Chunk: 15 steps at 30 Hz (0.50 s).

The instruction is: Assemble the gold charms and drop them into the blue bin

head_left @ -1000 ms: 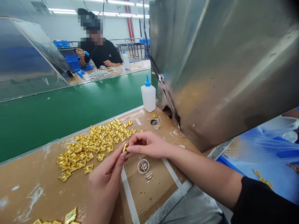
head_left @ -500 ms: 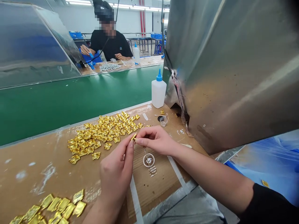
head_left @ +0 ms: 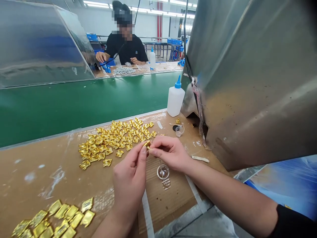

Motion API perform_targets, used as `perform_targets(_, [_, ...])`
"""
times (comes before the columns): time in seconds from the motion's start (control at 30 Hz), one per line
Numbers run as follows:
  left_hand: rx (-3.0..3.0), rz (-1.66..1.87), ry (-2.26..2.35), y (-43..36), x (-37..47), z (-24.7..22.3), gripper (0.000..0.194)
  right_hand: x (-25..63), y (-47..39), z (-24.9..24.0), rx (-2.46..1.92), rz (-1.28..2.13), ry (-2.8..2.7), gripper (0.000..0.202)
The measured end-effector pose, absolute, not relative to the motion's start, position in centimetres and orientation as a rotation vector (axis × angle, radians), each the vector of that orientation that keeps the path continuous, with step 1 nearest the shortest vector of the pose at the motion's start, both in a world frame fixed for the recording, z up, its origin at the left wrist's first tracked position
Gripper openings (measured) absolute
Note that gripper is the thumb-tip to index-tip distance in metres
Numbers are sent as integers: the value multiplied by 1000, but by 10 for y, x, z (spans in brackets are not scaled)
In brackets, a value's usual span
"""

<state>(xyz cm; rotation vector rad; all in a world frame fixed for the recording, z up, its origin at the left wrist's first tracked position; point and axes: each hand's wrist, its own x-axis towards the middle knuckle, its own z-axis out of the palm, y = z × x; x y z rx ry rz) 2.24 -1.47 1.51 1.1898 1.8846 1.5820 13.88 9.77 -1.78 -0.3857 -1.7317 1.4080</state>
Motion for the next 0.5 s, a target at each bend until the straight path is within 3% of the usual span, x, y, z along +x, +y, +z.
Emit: perform_targets(0.5, [1308,1509,1923,-16,18,8,27,138,99,-16,-474,1549,-1672,27])
